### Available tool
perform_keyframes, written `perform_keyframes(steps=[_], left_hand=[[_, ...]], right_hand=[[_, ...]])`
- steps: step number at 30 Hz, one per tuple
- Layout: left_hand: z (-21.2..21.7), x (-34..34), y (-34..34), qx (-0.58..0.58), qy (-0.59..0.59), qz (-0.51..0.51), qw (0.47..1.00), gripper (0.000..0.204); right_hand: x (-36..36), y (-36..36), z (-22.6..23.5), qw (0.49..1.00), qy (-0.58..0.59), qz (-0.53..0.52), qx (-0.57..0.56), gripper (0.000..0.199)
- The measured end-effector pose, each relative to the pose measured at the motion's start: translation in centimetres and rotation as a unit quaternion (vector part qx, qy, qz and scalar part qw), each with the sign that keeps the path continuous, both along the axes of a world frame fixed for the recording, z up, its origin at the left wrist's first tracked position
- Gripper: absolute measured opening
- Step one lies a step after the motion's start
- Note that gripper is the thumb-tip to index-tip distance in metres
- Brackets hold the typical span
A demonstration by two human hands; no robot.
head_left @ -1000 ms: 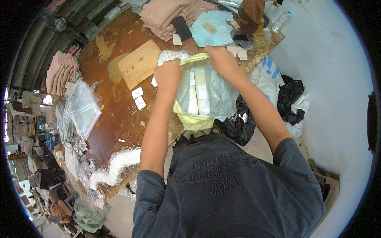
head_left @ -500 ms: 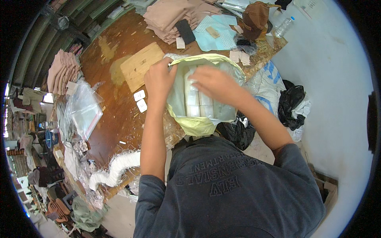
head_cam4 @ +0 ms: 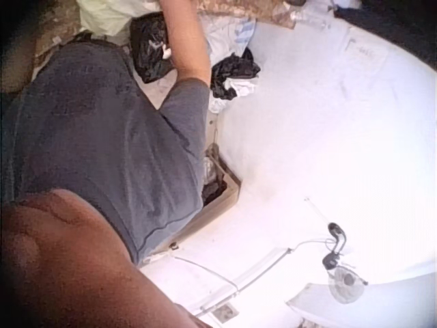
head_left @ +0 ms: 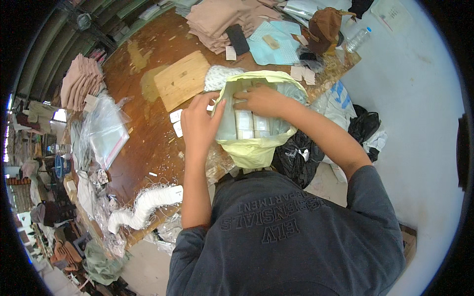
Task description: The person handles a long bundle of white wired components on a wooden table, then retrieves small white rectangular boxes from a yellow bag and places them on the table. The person then threads white wires through the boxes and arranges them on the table.
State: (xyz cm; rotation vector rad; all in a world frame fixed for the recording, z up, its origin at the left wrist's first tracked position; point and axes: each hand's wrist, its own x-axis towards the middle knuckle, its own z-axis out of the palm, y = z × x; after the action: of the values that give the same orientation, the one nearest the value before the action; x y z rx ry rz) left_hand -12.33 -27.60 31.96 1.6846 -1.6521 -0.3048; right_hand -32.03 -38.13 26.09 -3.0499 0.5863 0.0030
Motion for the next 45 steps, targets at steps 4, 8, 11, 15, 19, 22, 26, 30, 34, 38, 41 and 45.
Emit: perform_keyframes(steps=[4,8,11,15,19,22,26,30,34,38,41,45], left_hand=[[-0.1,0.4,1.5,-0.024,0.024,-0.006,0.999,0.022],[-0.4,0.5,2.6,-0.039,0.020,-0.013,0.999,0.022],[-0.7,0.2,3.6,-0.071,-0.066,-0.018,0.995,0.022],[-1.3,-0.6,4.9,-0.050,-0.046,-0.048,0.997,0.023],[-1.7,-0.6,5.9,-0.032,-0.045,-0.051,0.997,0.022],[-1.8,-0.4,6.6,-0.027,-0.051,-0.035,0.998,0.021],[-1.8,0.0,7.5,-0.008,-0.051,-0.017,0.999,0.020],[-1.8,0.0,8.4,-0.012,-0.055,-0.021,0.998,0.020],[-1.6,-1.2,8.5,-0.073,-0.109,-0.069,0.989,0.020],[-2.1,-3.7,6.3,-0.099,-0.113,-0.245,0.958,0.018],[-3.3,-5.1,4.4,0.076,-0.205,-0.230,0.948,0.027],[-4.9,-4.8,3.6,0.169,-0.044,-0.081,0.981,0.037]], right_hand=[[1.3,-1.3,1.0,0.994,0.080,0.072,0.011,0.035],[2.5,-2.6,2.2,0.978,0.158,0.138,0.000,0.037],[2.8,-2.9,2.4,0.972,0.164,0.168,-0.007,0.034],[3.1,-2.3,2.0,0.975,0.152,0.162,0.014,0.030],[3.5,-2.4,1.5,0.971,0.190,0.142,0.029,0.028],[3.5,-2.9,1.0,0.971,0.159,0.176,0.023,0.029],[3.9,-3.4,0.5,0.959,0.206,0.191,0.038,0.024],[4.1,-3.6,0.8,0.953,0.194,0.234,0.023,0.029],[4.6,-3.8,1.4,0.941,0.227,0.251,0.021,0.032],[5.4,-4.1,1.5,0.926,0.273,0.261,0.011,0.025],[5.3,-4.0,1.2,0.934,0.256,0.246,0.014,0.025],[3.2,-2.6,1.3,0.982,0.130,0.131,0.040,0.028]])
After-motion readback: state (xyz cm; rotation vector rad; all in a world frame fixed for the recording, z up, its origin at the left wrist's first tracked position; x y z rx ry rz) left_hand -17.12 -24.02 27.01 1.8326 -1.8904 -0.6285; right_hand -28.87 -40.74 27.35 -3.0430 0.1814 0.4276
